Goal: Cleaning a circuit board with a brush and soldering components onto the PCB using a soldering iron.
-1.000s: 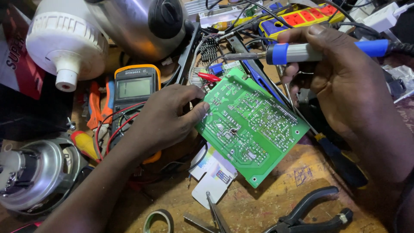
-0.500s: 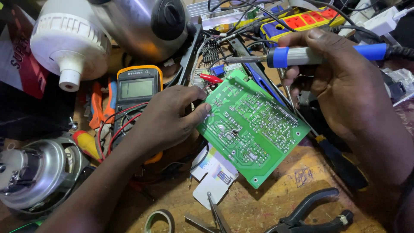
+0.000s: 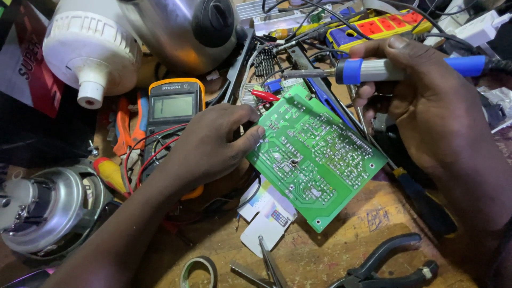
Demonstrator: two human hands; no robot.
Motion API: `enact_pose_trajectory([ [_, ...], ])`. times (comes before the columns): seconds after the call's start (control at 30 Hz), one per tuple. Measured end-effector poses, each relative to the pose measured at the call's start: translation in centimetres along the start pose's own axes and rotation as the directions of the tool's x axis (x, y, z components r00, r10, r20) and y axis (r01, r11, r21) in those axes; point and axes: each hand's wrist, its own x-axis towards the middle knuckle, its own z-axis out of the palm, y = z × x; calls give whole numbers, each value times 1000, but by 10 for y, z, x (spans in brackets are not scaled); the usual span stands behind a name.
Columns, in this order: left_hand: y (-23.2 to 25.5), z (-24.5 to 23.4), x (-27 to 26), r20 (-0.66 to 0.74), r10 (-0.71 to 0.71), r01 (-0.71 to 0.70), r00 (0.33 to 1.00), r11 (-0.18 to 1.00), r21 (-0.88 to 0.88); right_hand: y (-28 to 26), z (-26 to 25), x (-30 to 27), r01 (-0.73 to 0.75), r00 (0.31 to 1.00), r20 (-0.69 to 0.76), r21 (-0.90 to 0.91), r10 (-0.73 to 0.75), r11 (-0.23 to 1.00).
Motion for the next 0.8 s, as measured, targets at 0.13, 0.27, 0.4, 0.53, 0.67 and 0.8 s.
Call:
enact_pose_trajectory([
  [0.13,-1,-1,0,18,-12,12,1000,1000,-11,1,-2,1,44,999,19,-35,-43,998],
  [0.27,2,-3,0,25,-38,38,999,999,-32,-5,3,-2,71,997,-31,26,-70,997],
  [0.4,1,-3,0,7,-35,35,999,998,-59,-6,-1,-10,206,970,94,163,-223,965],
  [0.53,2,-4,1,16,-54,55,998,997,-61,4,2,-9,343,938,42,-231,-343,910],
  [0.67,1,0,2,-16,-2,2,1000,999,-40,12,-10,-2,406,914,47,-121,-403,906],
  [0.8,-1,1,2,-2,-18,18,1000,999,-29,1,-4,-4,325,946,2,21,-325,946],
])
